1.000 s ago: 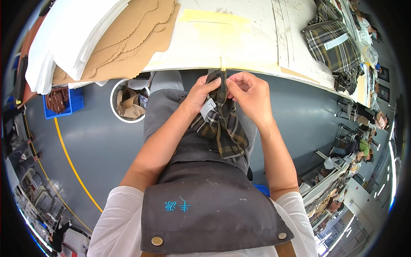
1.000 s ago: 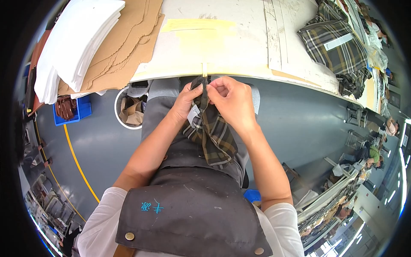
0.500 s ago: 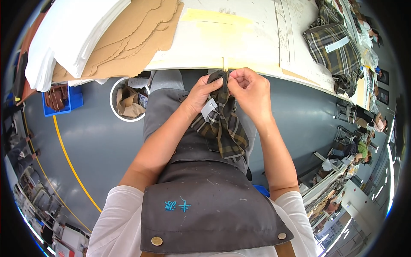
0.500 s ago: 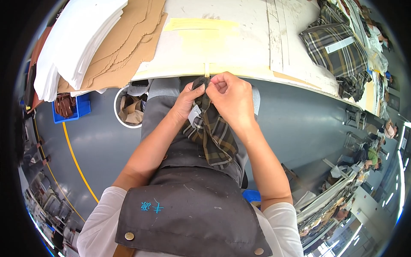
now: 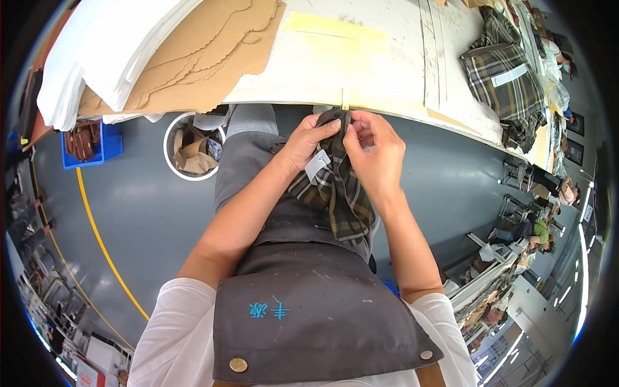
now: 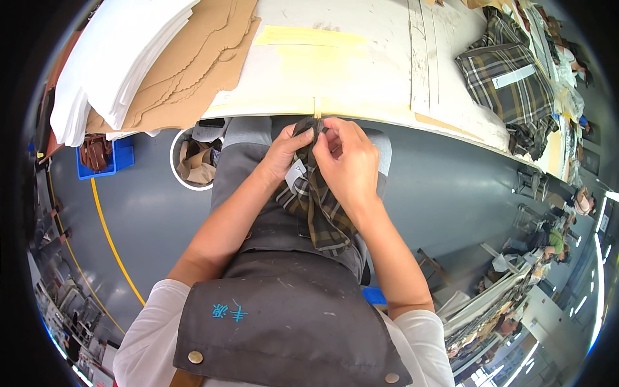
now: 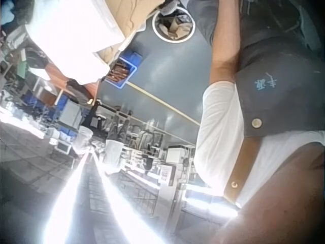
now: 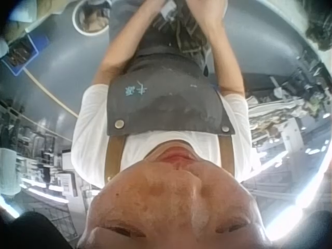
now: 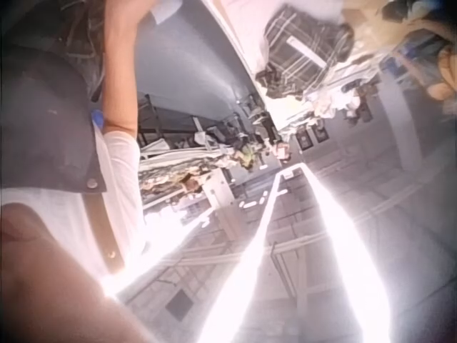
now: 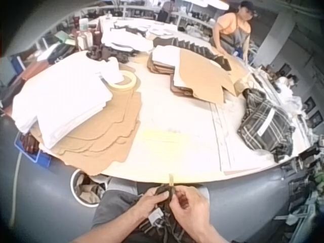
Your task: Assembling and checking the alignment of a plaid fabric lining for a bag.
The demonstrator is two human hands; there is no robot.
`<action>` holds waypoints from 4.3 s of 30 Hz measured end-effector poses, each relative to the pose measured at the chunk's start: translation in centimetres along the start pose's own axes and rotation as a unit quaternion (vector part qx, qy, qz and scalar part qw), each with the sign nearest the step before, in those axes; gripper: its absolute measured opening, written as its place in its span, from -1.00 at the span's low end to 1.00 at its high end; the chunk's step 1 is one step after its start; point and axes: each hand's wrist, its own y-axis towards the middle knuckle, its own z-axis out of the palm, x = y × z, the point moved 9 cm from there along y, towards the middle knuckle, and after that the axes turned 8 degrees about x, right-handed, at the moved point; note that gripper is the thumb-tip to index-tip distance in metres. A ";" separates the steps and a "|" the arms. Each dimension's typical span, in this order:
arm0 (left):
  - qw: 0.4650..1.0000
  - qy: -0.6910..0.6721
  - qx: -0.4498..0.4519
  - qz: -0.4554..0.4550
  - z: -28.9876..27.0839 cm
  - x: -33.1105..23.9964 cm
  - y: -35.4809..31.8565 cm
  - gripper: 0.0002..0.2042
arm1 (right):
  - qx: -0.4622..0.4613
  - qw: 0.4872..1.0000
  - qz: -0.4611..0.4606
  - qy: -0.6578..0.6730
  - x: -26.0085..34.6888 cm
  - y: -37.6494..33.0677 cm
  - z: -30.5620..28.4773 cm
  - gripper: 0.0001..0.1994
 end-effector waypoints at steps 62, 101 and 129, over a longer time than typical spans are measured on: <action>1.000 0.004 -0.028 0.005 -0.4 0.2 -0.2 -0.78 | -0.019 0.968 0.112 0.225 -4.3 0.2 2.5 -0.91; 0.804 0.568 -0.169 0.053 5.2 -7.0 -2.3 -0.81 | -0.031 0.805 0.227 0.547 -6.2 -1.4 5.1 -0.90; 0.772 0.584 -0.217 0.127 5.4 -8.0 -2.0 -0.88 | -0.003 0.816 0.227 0.531 -5.8 -1.0 5.0 -0.90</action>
